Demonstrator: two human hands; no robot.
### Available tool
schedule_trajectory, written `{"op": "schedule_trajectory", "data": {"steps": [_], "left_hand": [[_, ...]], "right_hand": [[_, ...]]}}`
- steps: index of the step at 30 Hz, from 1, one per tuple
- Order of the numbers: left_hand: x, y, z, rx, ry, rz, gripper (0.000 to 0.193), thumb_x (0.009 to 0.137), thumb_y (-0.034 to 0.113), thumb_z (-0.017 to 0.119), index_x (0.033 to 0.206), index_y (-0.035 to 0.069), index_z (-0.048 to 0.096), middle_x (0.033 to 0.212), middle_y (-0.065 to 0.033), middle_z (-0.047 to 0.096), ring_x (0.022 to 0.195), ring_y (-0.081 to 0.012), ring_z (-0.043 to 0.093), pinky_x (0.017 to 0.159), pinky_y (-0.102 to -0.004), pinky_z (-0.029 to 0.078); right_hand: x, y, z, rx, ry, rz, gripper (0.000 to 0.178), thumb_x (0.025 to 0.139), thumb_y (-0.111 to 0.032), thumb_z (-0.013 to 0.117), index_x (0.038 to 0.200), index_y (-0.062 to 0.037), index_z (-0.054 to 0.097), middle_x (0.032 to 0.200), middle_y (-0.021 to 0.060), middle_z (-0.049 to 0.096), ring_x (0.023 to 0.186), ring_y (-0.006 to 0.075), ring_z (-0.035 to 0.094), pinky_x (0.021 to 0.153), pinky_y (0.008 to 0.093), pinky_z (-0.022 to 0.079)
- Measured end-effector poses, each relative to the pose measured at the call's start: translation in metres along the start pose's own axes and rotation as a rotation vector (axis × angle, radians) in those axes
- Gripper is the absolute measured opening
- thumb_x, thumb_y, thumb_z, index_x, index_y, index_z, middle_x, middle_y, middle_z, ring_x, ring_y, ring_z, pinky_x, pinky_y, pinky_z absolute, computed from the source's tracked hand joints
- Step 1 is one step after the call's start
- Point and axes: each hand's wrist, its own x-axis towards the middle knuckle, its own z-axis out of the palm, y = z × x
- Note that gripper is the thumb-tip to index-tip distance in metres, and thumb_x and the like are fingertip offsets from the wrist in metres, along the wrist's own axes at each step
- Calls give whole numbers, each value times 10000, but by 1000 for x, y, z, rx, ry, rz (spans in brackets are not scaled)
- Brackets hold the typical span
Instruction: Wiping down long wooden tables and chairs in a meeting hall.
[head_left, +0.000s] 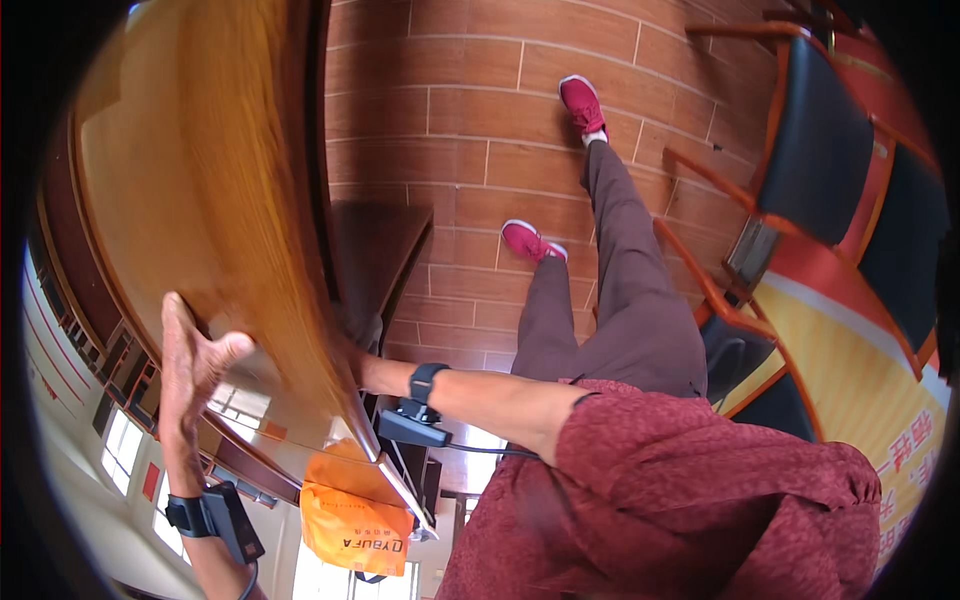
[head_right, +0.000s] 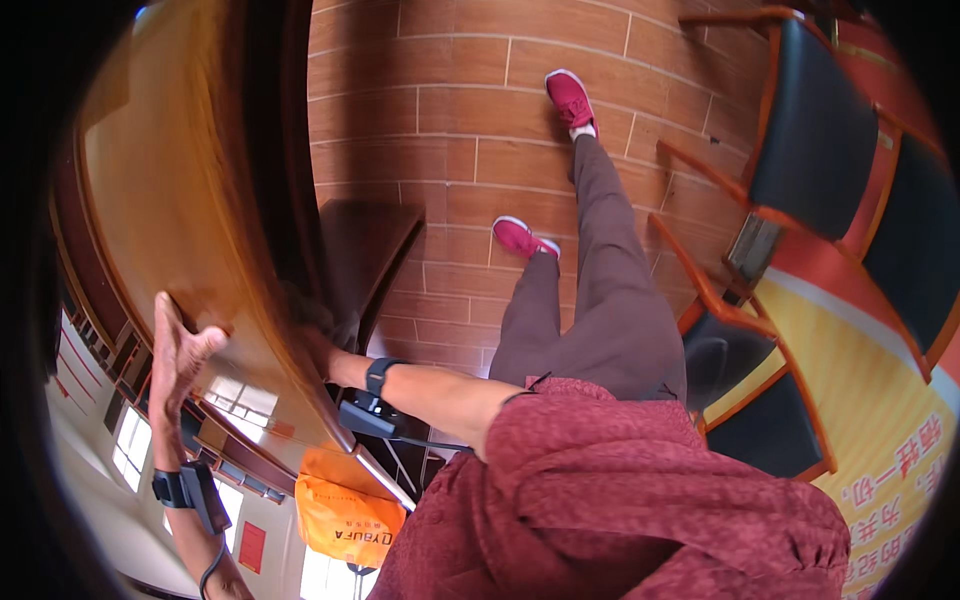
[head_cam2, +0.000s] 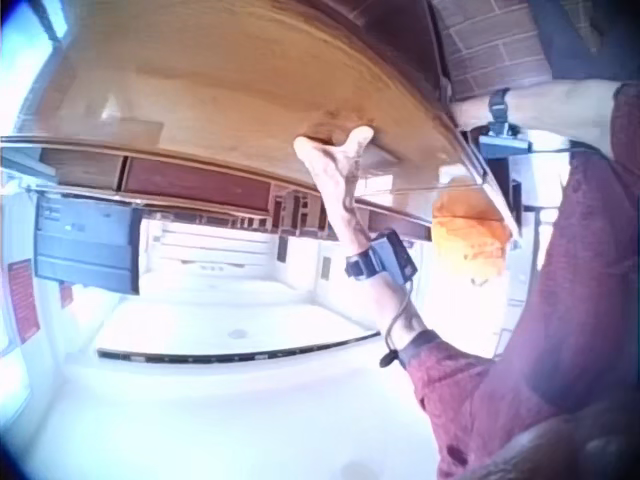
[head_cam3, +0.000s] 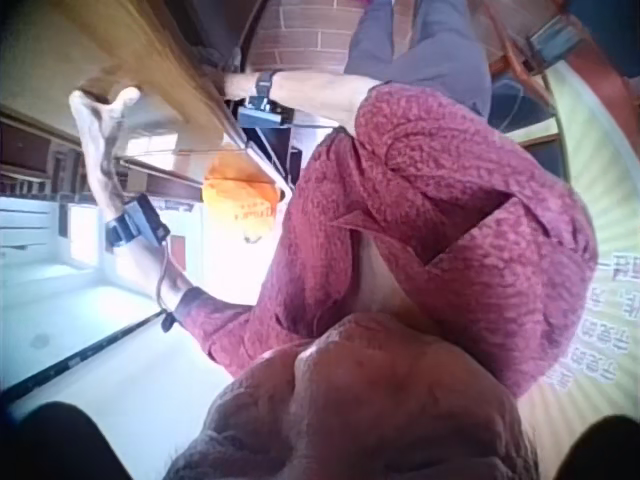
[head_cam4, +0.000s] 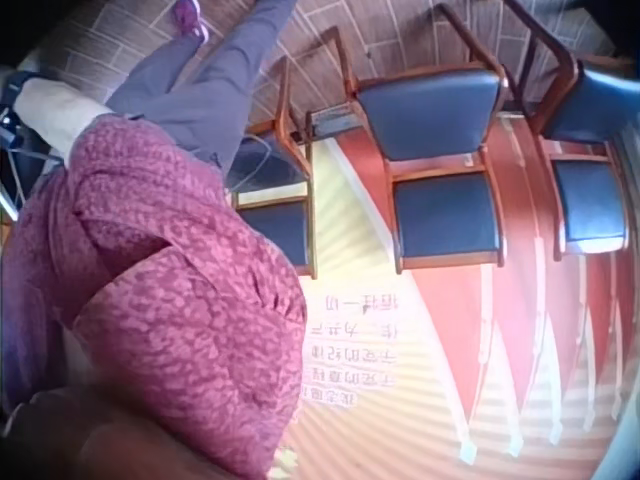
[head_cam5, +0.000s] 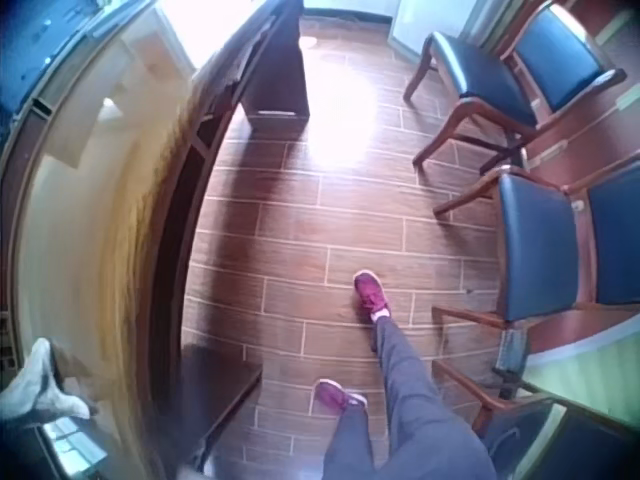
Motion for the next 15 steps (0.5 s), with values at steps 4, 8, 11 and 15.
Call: {"op": "schedule_trajectory", "data": {"steps": [4, 8, 11, 15], "left_hand": [[2, -8, -7, 170, 76, 59, 935, 475, 687, 716, 953, -37, 367, 879, -84, 392, 842, -172, 408, 734, -301, 405], [7, -32, -7, 260, 131, 91, 929, 465, 735, 686, 877, -26, 349, 819, -61, 343, 777, -176, 365, 700, -317, 387], [9, -33, -6, 370, 181, 119, 887, 489, 730, 678, 831, -13, 336, 795, -63, 324, 743, -181, 325, 690, -330, 373], [-5, -18, -4, 445, 213, 63, 811, 543, 663, 693, 845, -12, 361, 791, -95, 363, 748, -211, 382, 682, -345, 386]], "right_hand": [[-25, 19, 0, -560, -98, 12, 312, 824, -107, 527, 1126, -25, 522, 1101, 91, 556, 1012, 170, 503, 847, 273, 415], [-57, -5, -22, -910, -35, -13, 342, 791, -35, 556, 1127, -10, 497, 1049, 91, 555, 960, 193, 528, 814, 300, 444], [-83, -37, -64, -602, -32, 62, 380, 765, 11, 566, 1128, -14, 458, 975, 91, 550, 912, 177, 540, 784, 311, 463], [-114, -77, -95, -559, 212, 63, 351, 765, 16, 565, 1101, -4, 467, 906, 89, 562, 803, 174, 579, 697, 306, 498]]}}
